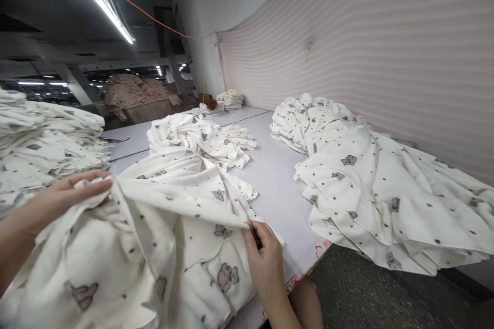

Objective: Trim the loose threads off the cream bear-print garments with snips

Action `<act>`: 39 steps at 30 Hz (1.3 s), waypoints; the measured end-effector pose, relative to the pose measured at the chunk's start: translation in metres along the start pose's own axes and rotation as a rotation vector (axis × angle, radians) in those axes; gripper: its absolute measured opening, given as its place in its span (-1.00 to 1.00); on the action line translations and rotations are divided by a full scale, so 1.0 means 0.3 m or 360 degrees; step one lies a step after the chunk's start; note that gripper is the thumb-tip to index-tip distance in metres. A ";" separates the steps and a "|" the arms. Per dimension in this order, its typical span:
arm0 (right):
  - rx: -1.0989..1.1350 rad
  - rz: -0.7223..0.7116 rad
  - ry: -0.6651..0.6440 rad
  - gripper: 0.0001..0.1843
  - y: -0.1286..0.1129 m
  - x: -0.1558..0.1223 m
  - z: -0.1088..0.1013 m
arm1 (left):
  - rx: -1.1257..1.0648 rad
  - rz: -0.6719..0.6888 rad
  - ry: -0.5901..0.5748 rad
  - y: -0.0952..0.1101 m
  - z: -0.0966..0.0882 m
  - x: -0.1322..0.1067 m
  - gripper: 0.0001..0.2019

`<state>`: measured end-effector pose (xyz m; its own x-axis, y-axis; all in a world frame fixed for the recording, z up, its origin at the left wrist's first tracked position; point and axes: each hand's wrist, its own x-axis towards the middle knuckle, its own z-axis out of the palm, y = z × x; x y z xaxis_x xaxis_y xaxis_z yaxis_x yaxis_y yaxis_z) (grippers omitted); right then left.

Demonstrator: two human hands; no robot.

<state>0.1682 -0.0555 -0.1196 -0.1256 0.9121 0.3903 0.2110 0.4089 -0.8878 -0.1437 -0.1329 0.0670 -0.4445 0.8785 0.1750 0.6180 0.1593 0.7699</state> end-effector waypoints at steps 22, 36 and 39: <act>0.0446 0.0218 -0.0011 -0.64 -0.054 -0.193 0.048 | 0.0340 0.1211 -0.0649 -0.028 0.510 -0.273 -0.72; -0.0038 -0.0248 -0.0533 -0.74 -0.132 -0.145 -0.074 | 0.0206 0.1324 -0.0456 -0.076 0.490 -0.285 -0.68; -0.0069 -0.0242 -0.0561 -0.80 -0.159 -0.132 -0.067 | 0.0245 0.1336 -0.0513 -0.081 0.486 -0.281 -0.66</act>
<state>0.1828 -0.1106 -0.0879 -0.4827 0.7781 0.4020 0.2039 0.5463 -0.8124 -0.0267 -0.1451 -0.0560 0.3787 0.8125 0.4432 0.7465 -0.5512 0.3726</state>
